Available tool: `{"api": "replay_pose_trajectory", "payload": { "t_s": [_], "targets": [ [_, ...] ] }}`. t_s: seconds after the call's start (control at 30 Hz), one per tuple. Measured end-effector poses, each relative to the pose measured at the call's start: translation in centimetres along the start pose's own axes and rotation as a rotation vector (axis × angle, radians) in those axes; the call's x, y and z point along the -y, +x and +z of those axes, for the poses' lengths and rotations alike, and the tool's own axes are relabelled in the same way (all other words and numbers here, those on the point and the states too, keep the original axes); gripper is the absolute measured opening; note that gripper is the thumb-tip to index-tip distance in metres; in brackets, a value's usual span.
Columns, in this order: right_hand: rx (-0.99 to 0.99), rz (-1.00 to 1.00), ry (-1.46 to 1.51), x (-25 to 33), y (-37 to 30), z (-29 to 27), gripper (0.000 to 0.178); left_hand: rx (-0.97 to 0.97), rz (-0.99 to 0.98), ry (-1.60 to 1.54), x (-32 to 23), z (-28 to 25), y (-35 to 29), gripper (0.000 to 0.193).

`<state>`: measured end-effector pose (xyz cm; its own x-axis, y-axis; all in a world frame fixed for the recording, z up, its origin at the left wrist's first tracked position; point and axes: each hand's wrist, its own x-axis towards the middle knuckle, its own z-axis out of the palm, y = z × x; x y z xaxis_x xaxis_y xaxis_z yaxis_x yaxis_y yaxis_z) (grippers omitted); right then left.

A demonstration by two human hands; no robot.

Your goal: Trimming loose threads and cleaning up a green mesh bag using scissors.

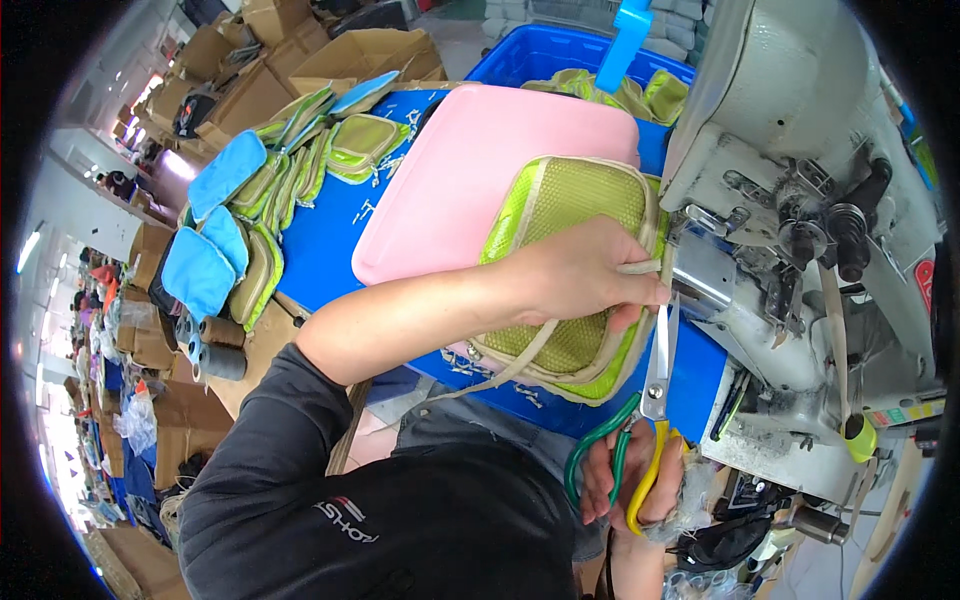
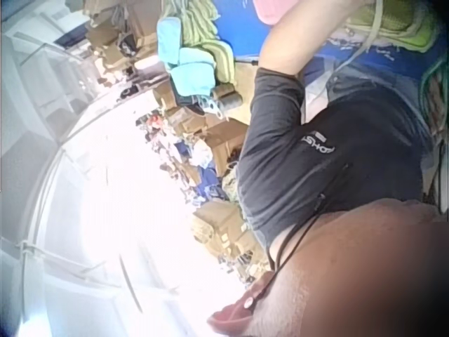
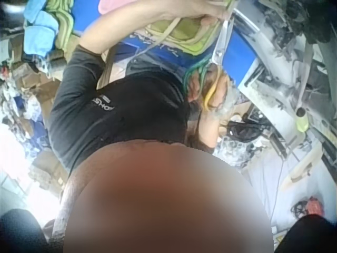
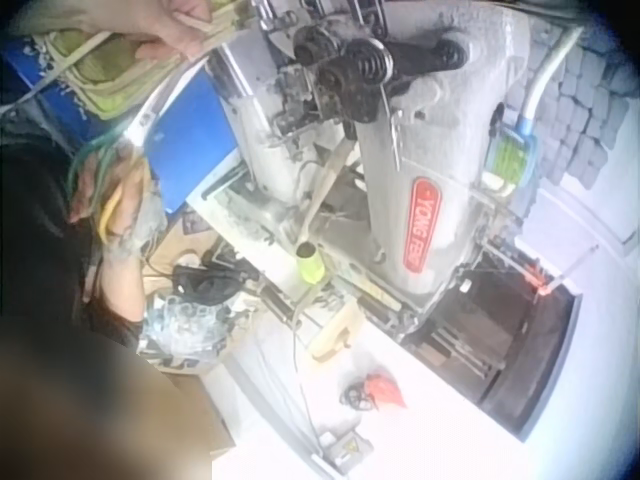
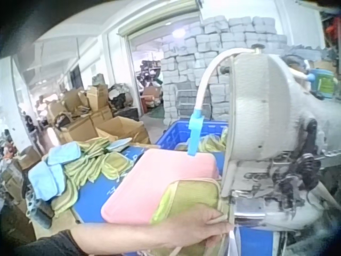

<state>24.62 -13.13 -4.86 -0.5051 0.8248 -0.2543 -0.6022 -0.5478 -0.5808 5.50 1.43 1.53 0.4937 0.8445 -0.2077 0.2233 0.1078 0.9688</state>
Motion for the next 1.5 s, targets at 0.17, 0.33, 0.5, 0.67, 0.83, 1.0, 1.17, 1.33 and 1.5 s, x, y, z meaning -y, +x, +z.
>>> {"api": "replay_pose_trajectory", "payload": {
  "t_s": [0.17,0.33,0.5,0.67,0.83,1.0,1.17,1.33,1.5],
  "targets": [
    [-0.084,0.018,0.048,0.4,0.4,2.2,0.068,0.002,-0.006,0.061,-0.1,-0.1,0.0,0.031],
    [-0.169,0.082,0.206,0.4,-0.1,4.3,0.068,0.029,0.000,0.017,0.3,-0.1,0.2,0.027],
    [-0.145,0.088,0.293,0.1,-0.1,5.4,0.069,0.064,0.006,-0.037,0.7,-0.3,0.3,0.023],
    [-0.162,0.081,0.230,0.0,0.2,5.9,0.067,0.067,-0.083,-0.103,-0.1,-0.5,0.1,0.022],
    [-0.179,0.056,0.110,-0.1,0.4,6.0,0.065,0.075,-0.073,-0.075,-0.1,-0.5,0.1,0.023],
    [-0.154,0.076,0.164,0.0,0.3,6.1,0.066,0.101,-0.063,-0.073,0.1,-0.7,0.0,0.023],
    [-0.164,0.091,0.222,0.2,0.7,6.3,0.068,0.126,-0.074,-0.119,0.2,-0.8,0.2,0.023],
    [-0.147,0.095,0.284,0.5,1.0,6.5,0.068,0.127,-0.081,-0.128,0.2,-0.9,0.1,0.024],
    [-0.128,0.085,0.290,0.6,1.1,6.3,0.067,0.126,-0.098,-0.119,0.2,-0.9,0.2,0.024]
  ]
}}
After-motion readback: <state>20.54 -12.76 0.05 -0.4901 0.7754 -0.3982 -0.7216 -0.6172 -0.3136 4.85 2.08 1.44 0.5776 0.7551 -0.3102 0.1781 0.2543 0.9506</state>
